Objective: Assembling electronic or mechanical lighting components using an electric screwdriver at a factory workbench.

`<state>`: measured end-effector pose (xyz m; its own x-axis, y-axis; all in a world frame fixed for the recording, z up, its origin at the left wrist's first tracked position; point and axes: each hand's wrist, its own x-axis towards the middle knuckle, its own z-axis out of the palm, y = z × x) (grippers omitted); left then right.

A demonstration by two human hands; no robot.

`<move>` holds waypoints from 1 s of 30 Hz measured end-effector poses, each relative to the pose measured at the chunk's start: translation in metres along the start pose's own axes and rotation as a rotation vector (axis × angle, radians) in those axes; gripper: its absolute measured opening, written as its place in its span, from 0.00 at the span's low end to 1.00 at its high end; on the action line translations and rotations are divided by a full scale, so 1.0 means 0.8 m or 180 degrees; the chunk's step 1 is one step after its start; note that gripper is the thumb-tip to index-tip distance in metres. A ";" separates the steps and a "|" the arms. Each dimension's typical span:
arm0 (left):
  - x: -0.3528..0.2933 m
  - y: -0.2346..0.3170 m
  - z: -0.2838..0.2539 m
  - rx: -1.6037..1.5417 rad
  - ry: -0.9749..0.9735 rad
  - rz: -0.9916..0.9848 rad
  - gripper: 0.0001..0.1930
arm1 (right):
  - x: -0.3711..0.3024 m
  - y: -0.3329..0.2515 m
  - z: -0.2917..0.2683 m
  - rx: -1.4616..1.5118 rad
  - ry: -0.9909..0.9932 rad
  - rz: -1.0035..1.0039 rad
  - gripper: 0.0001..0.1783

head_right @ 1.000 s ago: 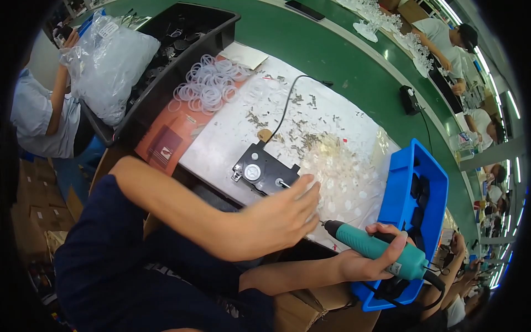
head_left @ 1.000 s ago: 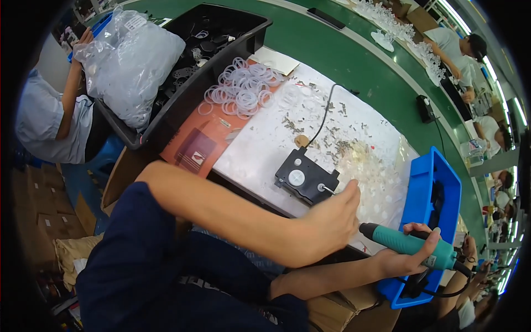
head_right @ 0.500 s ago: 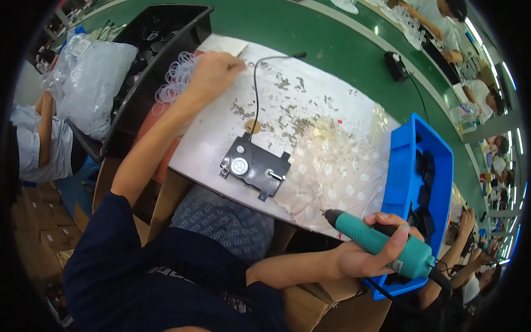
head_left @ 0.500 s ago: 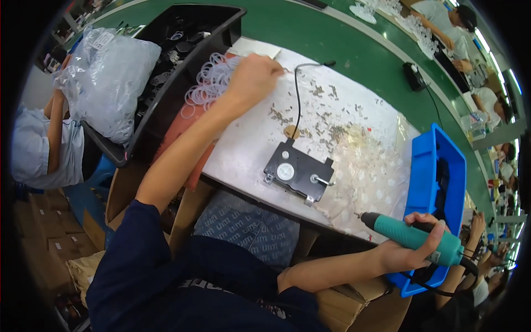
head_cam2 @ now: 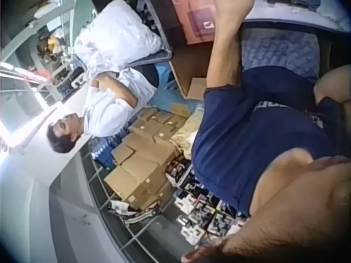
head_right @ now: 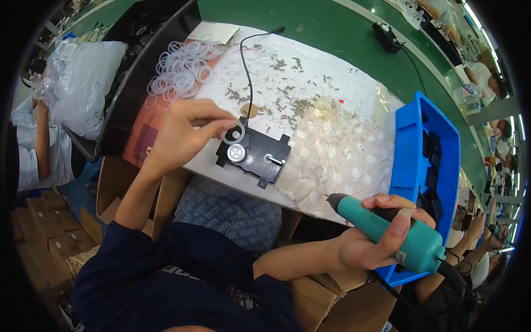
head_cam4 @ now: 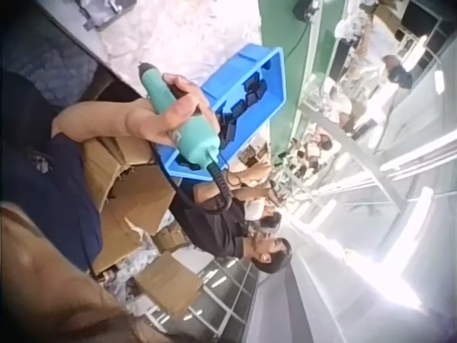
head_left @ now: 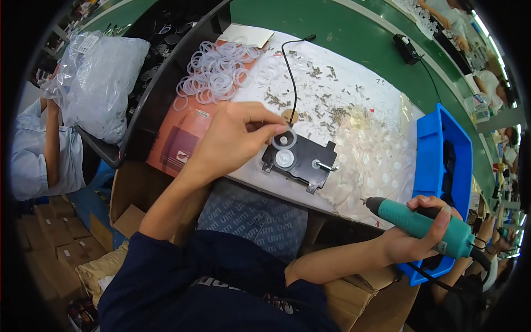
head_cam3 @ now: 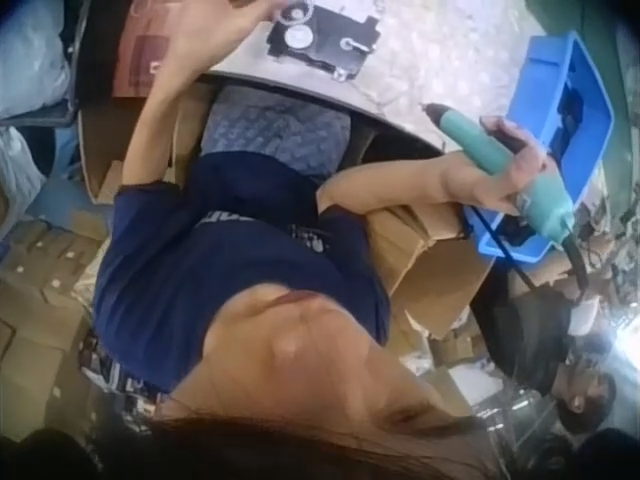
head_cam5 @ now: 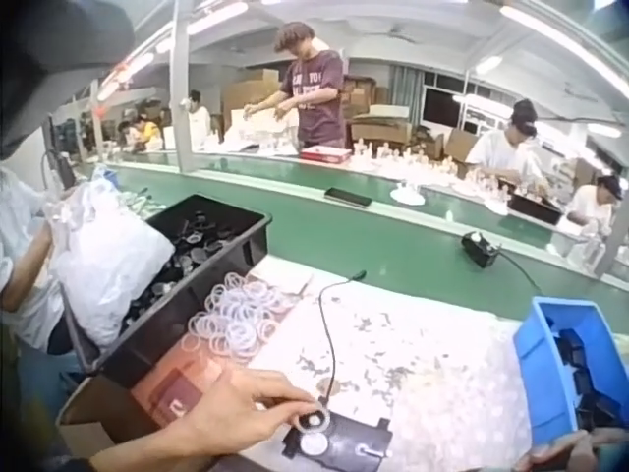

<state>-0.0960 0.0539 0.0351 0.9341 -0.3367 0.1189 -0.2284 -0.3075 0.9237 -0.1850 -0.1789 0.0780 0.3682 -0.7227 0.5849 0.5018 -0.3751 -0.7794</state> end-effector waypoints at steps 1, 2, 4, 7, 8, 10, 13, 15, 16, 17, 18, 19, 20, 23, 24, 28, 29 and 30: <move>-0.004 -0.009 0.002 -0.0160 0.0092 -0.0066 0.06 | 0.000 0.001 0.001 0.0022 -0.0009 -0.0003 0.16; -0.010 -0.015 0.004 -0.0322 0.0184 -0.0153 0.05 | -0.001 -0.001 0.001 0.0024 -0.0028 -0.0001 0.16; -0.016 -0.017 0.008 -0.0343 0.0285 -0.0169 0.06 | -0.002 -0.003 0.003 0.0020 -0.0047 -0.0044 0.16; -0.021 -0.005 0.012 -0.0064 0.0215 -0.0297 0.05 | -0.003 -0.008 0.003 -0.0034 -0.0091 -0.0056 0.15; -0.023 -0.012 0.015 0.0041 0.0355 0.0007 0.05 | -0.005 -0.006 0.006 -0.0011 -0.0107 -0.0074 0.15; -0.028 -0.019 0.019 0.0142 0.0524 0.0327 0.04 | -0.007 -0.005 0.012 -0.0043 -0.0301 -0.0141 0.14; -0.031 -0.024 0.024 0.0386 0.0840 0.0778 0.05 | -0.011 -0.020 0.020 -0.0068 -0.0458 -0.0195 0.12; -0.028 -0.020 0.027 0.0280 0.0839 0.0730 0.05 | -0.015 -0.037 0.020 -0.0027 -0.0577 -0.0336 0.12; -0.027 -0.019 0.027 0.0201 0.0829 0.0683 0.05 | -0.018 -0.047 0.021 0.0027 -0.0682 -0.0457 0.12; -0.026 -0.019 0.026 0.0168 0.0838 0.0691 0.05 | -0.024 -0.060 0.026 0.0303 -0.0775 -0.0285 0.12; -0.026 -0.020 0.025 0.0179 0.0772 0.0603 0.04 | -0.030 -0.069 0.025 0.0284 -0.0789 -0.0317 0.12; -0.026 -0.020 0.024 0.0186 0.0704 0.0518 0.04 | -0.037 -0.079 0.021 -0.0062 -0.1171 0.0056 0.12; -0.025 -0.022 0.024 0.0149 0.0717 0.0555 0.04 | -0.043 -0.086 0.021 -0.0404 -0.1533 0.0416 0.13; -0.026 -0.032 0.023 0.0165 0.0846 0.0520 0.04 | -0.066 -0.080 0.032 -0.1002 -0.1741 0.1203 0.20; -0.027 -0.032 0.024 0.0121 0.0824 0.0560 0.04 | -0.072 -0.073 0.031 -0.1166 -0.1736 0.1596 0.22; -0.033 -0.029 0.022 0.0396 0.0765 0.1070 0.06 | -0.104 -0.009 0.017 -0.1161 -0.1846 0.0879 0.21; -0.037 -0.030 0.021 0.0393 0.0758 0.1087 0.06 | -0.111 -0.005 0.018 -0.1077 -0.1840 0.0967 0.22; -0.042 -0.031 0.022 0.0499 0.0715 0.1273 0.10 | -0.116 -0.002 0.019 -0.0993 -0.1832 0.1059 0.24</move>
<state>-0.1267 0.0572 0.0019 0.7968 -0.2606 0.5452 -0.6042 -0.3293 0.7256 -0.2081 -0.1026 0.0280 0.8581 -0.4400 0.2646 0.0772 -0.3988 -0.9138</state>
